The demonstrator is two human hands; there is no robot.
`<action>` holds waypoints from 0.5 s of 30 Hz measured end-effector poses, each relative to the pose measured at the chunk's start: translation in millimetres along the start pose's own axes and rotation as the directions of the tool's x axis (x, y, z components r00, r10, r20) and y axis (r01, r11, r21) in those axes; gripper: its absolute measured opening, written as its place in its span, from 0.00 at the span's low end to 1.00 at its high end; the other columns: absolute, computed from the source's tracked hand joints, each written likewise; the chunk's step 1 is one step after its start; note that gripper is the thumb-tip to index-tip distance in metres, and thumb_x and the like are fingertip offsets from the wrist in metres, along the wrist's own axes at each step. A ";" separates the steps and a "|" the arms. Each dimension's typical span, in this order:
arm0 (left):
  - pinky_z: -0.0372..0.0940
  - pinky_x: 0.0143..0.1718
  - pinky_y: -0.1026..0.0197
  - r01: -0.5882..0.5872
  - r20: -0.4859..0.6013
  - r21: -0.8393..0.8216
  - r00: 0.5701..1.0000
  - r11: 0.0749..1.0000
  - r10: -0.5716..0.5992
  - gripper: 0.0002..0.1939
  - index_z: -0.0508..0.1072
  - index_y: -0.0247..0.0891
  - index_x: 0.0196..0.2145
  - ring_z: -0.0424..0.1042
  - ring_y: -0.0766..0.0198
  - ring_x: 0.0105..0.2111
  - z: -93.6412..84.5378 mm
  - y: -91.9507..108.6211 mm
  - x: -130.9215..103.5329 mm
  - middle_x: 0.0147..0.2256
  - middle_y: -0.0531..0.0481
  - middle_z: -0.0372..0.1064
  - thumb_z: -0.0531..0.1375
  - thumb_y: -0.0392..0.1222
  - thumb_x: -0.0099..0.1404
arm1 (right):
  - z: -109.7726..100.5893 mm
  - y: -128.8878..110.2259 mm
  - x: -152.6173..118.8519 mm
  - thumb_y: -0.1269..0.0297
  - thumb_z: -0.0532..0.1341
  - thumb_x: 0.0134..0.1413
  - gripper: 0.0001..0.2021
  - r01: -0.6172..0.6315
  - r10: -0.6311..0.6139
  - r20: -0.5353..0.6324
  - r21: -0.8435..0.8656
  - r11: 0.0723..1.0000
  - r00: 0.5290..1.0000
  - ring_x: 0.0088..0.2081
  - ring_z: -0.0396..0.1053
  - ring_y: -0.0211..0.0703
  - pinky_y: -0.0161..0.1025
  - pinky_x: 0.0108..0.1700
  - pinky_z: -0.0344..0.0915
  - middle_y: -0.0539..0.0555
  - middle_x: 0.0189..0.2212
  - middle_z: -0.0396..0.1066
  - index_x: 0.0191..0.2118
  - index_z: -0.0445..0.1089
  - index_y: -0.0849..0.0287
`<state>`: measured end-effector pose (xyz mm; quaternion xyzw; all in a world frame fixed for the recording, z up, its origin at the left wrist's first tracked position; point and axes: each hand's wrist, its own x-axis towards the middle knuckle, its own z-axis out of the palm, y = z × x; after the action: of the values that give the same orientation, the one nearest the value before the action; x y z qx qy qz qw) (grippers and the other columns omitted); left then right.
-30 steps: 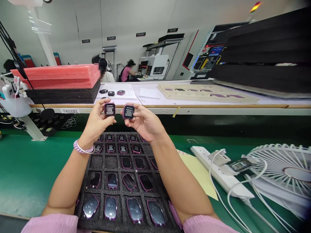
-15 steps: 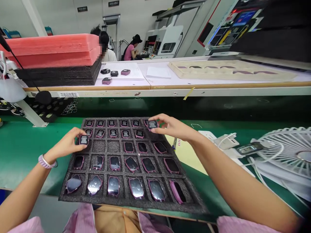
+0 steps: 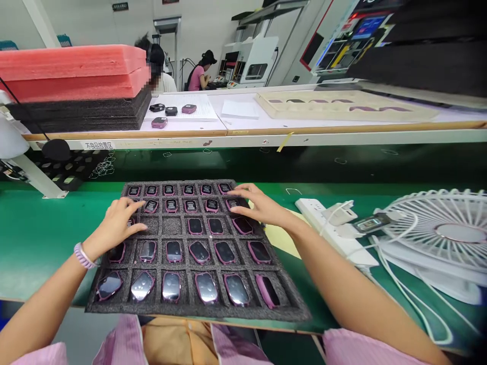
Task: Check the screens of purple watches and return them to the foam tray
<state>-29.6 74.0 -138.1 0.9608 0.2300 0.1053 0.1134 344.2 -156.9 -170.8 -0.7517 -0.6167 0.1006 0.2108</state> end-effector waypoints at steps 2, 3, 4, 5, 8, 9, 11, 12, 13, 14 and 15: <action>0.61 0.57 0.42 -0.116 0.038 -0.019 0.992 0.993 0.117 0.20 0.74 0.41 0.55 0.65 0.46 0.51 5.1 30.0 20.2 0.48 0.40 0.66 0.60 0.53 0.71 | 0.3 -27.0 7.2 0.53 0.60 0.69 0.16 0.032 -0.023 0.066 -0.146 0.989 0.998 0.56 0.65 0.59 0.52 0.58 0.61 0.63 0.50 0.68 0.49 0.78 0.58; 0.61 0.57 0.43 -0.155 0.061 -0.008 0.986 0.988 0.155 0.17 0.77 0.39 0.50 0.66 0.46 0.49 9.6 46.1 30.8 0.46 0.40 0.68 0.60 0.51 0.71 | 1.3 -40.6 12.1 0.55 0.61 0.69 0.13 -0.010 0.034 0.093 -0.249 0.968 0.995 0.54 0.66 0.60 0.52 0.55 0.61 0.63 0.48 0.69 0.44 0.79 0.58; 0.61 0.56 0.43 -0.168 0.094 0.010 0.982 0.986 0.166 0.15 0.78 0.37 0.46 0.66 0.47 0.48 15.3 62.0 40.9 0.43 0.41 0.69 0.59 0.49 0.72 | 2.7 -52.7 17.2 0.55 0.63 0.68 0.13 -0.061 0.106 0.111 -0.351 0.934 0.988 0.53 0.66 0.62 0.53 0.54 0.60 0.63 0.46 0.70 0.41 0.80 0.59; 0.62 0.56 0.44 -0.169 0.139 0.020 0.976 0.985 0.165 0.14 0.79 0.37 0.44 0.67 0.47 0.48 21.8 76.7 49.9 0.42 0.41 0.69 0.59 0.49 0.72 | 4.0 -62.5 21.9 0.56 0.64 0.68 0.13 -0.081 0.148 0.132 -0.413 0.907 0.980 0.53 0.66 0.63 0.53 0.53 0.59 0.64 0.46 0.71 0.42 0.80 0.59; 0.63 0.54 0.46 -0.117 0.247 0.031 0.963 0.993 0.106 0.16 0.79 0.33 0.41 0.67 0.44 0.49 42.1 107.1 67.4 0.43 0.37 0.69 0.63 0.51 0.70 | 5.3 -76.0 29.7 0.58 0.65 0.67 0.12 -0.098 0.191 0.160 -0.461 0.882 0.968 0.54 0.67 0.63 0.51 0.51 0.59 0.64 0.47 0.72 0.50 0.79 0.58; 0.63 0.54 0.45 -0.097 0.252 0.028 0.964 0.995 0.087 0.16 0.78 0.31 0.41 0.66 0.42 0.50 47.9 111.8 69.9 0.45 0.35 0.68 0.64 0.50 0.69 | 4.6 -76.7 29.3 0.59 0.65 0.67 0.13 -0.103 0.195 0.159 -0.460 0.882 0.968 0.54 0.67 0.63 0.50 0.50 0.59 0.65 0.48 0.71 0.52 0.78 0.57; 0.63 0.55 0.43 -0.062 0.240 0.001 0.969 0.998 0.060 0.18 0.78 0.30 0.43 0.65 0.40 0.52 57.2 114.9 71.3 0.47 0.33 0.67 0.65 0.50 0.67 | 2.6 -77.3 24.1 0.59 0.64 0.68 0.14 -0.119 0.208 0.145 -0.467 0.877 0.967 0.54 0.68 0.63 0.49 0.49 0.60 0.65 0.49 0.71 0.54 0.77 0.57; 0.62 0.55 0.43 -0.044 0.235 -0.022 0.971 0.999 0.048 0.18 0.77 0.31 0.44 0.65 0.39 0.52 60.7 114.7 70.7 0.48 0.34 0.67 0.66 0.51 0.67 | 1.9 -78.7 20.1 0.59 0.63 0.69 0.12 -0.117 0.206 0.146 -0.466 0.877 0.967 0.54 0.68 0.62 0.49 0.49 0.60 0.65 0.48 0.72 0.52 0.78 0.57; 0.62 0.55 0.42 -0.022 0.231 -0.050 0.972 0.998 0.033 0.18 0.77 0.32 0.44 0.65 0.39 0.53 63.6 114.4 69.7 0.48 0.35 0.67 0.67 0.51 0.66 | 1.8 -81.1 15.7 0.59 0.63 0.69 0.11 -0.105 0.200 0.161 -0.466 0.879 0.966 0.53 0.69 0.61 0.49 0.49 0.60 0.64 0.47 0.72 0.49 0.79 0.57; 0.63 0.55 0.42 0.004 0.227 -0.083 0.974 0.997 0.015 0.19 0.76 0.33 0.45 0.65 0.39 0.53 66.0 114.4 68.5 0.49 0.35 0.67 0.68 0.51 0.65 | 2.4 -84.5 11.4 0.58 0.62 0.70 0.11 -0.086 0.194 0.184 -0.470 0.878 0.964 0.51 0.70 0.61 0.49 0.49 0.60 0.63 0.45 0.73 0.45 0.79 0.58; 0.63 0.55 0.42 0.033 0.221 -0.117 0.975 0.993 -0.006 0.19 0.75 0.34 0.45 0.65 0.39 0.53 68.0 115.3 67.3 0.49 0.36 0.67 0.69 0.50 0.63 | 3.9 -88.4 7.7 0.56 0.62 0.71 0.13 -0.068 0.189 0.209 -0.480 0.875 0.959 0.50 0.71 0.60 0.49 0.49 0.60 0.62 0.44 0.74 0.42 0.79 0.59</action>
<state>94.6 -6.4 -162.1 0.9557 0.2186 0.0105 0.1970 266.0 -135.4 -134.5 -0.8011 -0.5925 0.0563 -0.0633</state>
